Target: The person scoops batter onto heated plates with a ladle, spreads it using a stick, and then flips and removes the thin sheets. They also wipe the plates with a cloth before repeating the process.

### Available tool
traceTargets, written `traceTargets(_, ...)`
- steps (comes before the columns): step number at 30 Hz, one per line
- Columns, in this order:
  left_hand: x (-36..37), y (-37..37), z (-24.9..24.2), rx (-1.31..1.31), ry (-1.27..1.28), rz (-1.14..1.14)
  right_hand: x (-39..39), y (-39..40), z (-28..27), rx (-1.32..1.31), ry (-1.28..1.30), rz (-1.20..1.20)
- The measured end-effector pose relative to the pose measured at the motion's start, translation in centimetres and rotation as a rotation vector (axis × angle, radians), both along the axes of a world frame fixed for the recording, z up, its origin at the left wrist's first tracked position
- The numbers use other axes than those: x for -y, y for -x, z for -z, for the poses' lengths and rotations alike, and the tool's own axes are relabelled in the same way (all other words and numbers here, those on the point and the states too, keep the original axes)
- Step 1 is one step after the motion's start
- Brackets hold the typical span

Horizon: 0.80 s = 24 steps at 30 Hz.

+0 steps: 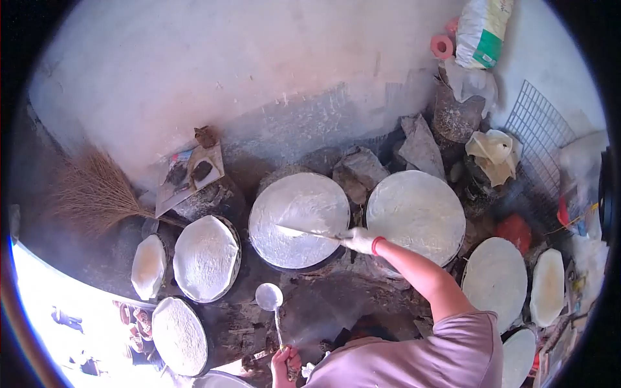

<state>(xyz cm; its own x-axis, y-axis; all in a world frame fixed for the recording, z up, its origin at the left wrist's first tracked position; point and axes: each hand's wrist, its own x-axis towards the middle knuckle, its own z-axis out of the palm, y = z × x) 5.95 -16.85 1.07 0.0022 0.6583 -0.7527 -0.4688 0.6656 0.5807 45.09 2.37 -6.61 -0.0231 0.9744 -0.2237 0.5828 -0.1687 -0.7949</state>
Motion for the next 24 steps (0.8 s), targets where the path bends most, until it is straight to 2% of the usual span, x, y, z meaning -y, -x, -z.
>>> traceTargets(2,-1.3,2.2,2.6,0.261,-0.048,0.088,-1.5,0.2,-5.0,0.192,0.150,0.087)
traceTargets(3,-2.0,2.6,3.1,0.185,-0.066,0.123,-4.4,-1.1,0.7,0.244,0.089,0.170)
traceTargets(4,-3.1,2.2,2.6,0.185,-0.065,0.122,-4.0,-0.6,-1.8,0.150,-0.010,0.227)
traceTargets(6,-5.9,1.1,1.2,0.098,-0.137,0.259,-3.6,0.2,0.4,0.110,-0.051,0.127)
traceTargets(7,-7.4,0.4,1.0,-0.016,-0.140,0.313,-1.7,1.0,-0.6,0.134,0.074,0.121)
traceTargets(8,-8.9,-0.5,1.0,-0.126,-0.143,0.366,-1.2,0.2,6.6,-0.151,-0.033,0.028)
traceTargets(9,-10.1,-1.4,1.0,-0.129,-0.193,0.410,2.5,0.9,1.0,-0.197,0.150,0.059)
traceTargets(11,-12.4,-3.7,0.7,-0.210,-0.264,0.462,6.8,0.6,1.8,-0.577,0.303,0.250)
traceTargets(12,-13.1,-5.0,0.7,-0.291,-0.278,0.473,8.6,0.6,4.4,-0.893,0.279,0.400)
traceTargets(14,-14.5,-6.9,2.6,-0.445,-0.352,0.544,10.8,4.9,2.7,-0.966,0.271,0.763)
traceTargets(16,-14.6,-9.5,3.1,-0.443,-0.323,0.534,11.3,10.0,1.7,-0.986,0.320,0.693)
traceTargets(18,-15.0,-10.8,2.3,-0.444,-0.286,0.524,9.9,13.3,2.7,-1.120,0.431,0.538)
traceTargets(20,-15.7,-10.3,0.1,-0.259,-0.226,0.464,9.7,12.7,0.4,-1.075,0.415,0.520)
traceTargets(22,-16.3,-6.0,-1.6,0.265,-0.168,0.310,9.4,10.9,-2.5,-1.045,0.364,0.488)
traceTargets(23,-14.9,-4.5,-4.1,0.376,-0.223,0.299,9.5,10.0,-3.8,-1.049,0.304,0.556)
traceTargets(24,-13.2,-3.4,-5.0,0.358,-0.320,0.294,9.4,9.3,-4.7,-1.052,0.236,0.618)
